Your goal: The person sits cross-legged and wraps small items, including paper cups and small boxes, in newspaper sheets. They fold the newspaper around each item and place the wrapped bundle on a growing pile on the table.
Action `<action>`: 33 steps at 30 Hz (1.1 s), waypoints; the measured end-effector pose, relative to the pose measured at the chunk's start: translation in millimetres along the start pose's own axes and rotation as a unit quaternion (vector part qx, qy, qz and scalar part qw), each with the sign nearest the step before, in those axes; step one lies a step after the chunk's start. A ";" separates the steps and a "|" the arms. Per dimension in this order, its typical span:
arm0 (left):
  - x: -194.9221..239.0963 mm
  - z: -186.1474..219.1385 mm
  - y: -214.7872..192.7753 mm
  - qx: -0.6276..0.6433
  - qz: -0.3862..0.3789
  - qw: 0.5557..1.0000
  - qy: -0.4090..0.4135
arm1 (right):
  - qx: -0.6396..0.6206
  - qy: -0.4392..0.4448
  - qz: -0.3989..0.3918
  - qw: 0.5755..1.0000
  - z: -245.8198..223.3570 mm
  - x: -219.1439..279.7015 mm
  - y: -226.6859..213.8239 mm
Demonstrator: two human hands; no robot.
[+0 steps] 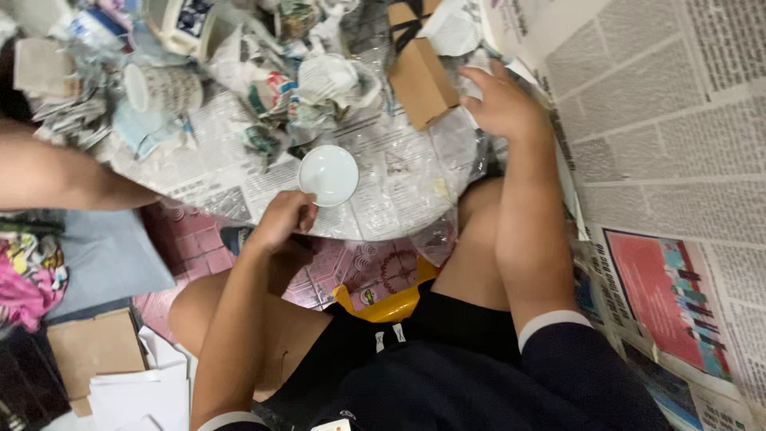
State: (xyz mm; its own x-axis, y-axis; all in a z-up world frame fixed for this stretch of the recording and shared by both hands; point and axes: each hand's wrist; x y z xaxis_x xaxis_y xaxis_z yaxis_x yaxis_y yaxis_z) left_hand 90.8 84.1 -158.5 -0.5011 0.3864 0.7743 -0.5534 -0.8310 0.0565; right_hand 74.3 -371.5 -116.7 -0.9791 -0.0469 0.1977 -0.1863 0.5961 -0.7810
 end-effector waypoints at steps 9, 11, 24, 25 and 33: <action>-55.8 -18.0 29.0 -0.076 0.014 0.997 0.010 | 0.013 0.074 0.115 0.990 -38.6 1.2 -17.6; -55.7 -9.0 39.9 -0.079 0.020 0.996 0.022 | 0.026 -0.032 0.232 0.972 -56.1 15.8 -24.0; 23.1 29.3 64.3 -0.009 0.039 0.888 0.459 | -0.488 -0.302 -0.096 0.813 -145.4 29.8 67.3; 31.7 33.0 64.8 -0.041 0.061 0.888 0.454 | -0.464 -0.311 -0.117 0.821 -155.1 37.4 75.4; 76.2 25.0 45.5 -0.178 0.136 0.897 0.380 | -0.421 -0.270 -0.054 0.864 -198.1 47.7 127.1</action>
State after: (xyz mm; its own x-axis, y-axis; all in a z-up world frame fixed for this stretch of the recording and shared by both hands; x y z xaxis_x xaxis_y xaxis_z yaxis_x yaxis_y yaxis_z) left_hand 44.1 65.7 -81.1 -0.8837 0.4631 0.0677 -0.4522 -0.8076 -0.3786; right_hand 20.1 -139.1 -89.2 -0.8974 -0.3695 -0.2410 -0.3757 0.9265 -0.0216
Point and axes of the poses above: each hand's wrist, its own x-axis away from the middle knuckle, its own y-axis out of the palm, z = x × y, and after that the axes turned 11 degrees about -y, right-handed
